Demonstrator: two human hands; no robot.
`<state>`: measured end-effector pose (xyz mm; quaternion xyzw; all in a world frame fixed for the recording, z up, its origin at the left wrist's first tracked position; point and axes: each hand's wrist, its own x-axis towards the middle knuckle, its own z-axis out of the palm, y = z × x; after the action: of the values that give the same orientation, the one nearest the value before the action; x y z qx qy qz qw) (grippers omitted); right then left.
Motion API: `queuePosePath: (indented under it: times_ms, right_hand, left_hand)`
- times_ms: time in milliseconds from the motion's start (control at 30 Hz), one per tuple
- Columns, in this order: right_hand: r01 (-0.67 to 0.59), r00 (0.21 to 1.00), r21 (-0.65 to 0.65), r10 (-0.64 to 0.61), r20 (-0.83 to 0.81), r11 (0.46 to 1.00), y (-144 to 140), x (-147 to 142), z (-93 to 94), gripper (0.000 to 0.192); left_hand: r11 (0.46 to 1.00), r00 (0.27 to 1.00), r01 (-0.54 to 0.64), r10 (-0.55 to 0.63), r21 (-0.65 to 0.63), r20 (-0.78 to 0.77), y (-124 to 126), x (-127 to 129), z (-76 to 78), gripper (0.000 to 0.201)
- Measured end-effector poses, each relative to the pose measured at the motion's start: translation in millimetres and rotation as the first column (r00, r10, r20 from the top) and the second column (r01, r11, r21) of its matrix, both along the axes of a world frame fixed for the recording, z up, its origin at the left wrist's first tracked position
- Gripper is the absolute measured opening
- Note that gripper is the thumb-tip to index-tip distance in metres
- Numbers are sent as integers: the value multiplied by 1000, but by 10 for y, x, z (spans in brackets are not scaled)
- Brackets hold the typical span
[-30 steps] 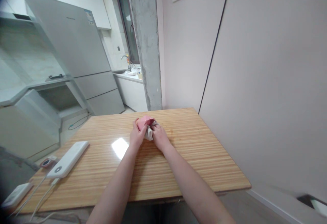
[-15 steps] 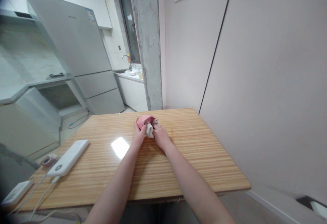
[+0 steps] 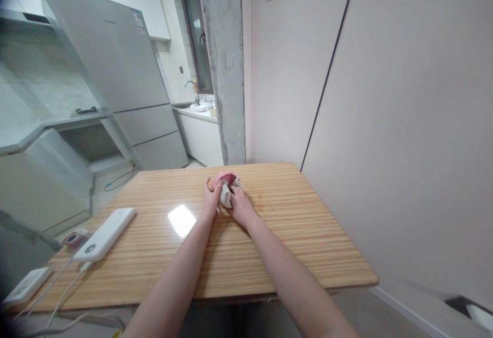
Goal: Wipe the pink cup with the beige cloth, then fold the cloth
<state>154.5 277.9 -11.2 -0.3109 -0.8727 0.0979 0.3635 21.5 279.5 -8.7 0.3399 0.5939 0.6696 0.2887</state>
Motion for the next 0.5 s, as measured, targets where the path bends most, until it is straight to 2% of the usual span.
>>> queuePosePath:
  times_ms: [133, 233, 367, 500]
  right_hand:
    - [57, 998, -2, -57, -32, 998, -107, -54, 44, 55]
    - [91, 996, 10, -90, -20, 996, -128, -61, 101, 44]
    - [72, 996, 35, -74, 39, 997, -58, 24, 166, 24]
    - [140, 987, 73, -145, 71, 987, 13, 95, 157, 23]
  left_hand:
    - [1000, 999, 24, -24, 0, 42, -44, 83, 30, 83]
    - [998, 993, 44, -48, 38, 105, -43, 94, 43, 75]
    - [998, 997, 57, -58, 10, 58, -25, 56, 63, 56]
    - [995, 995, 96, -96, -5, 16, -20, 52, 65, 49]
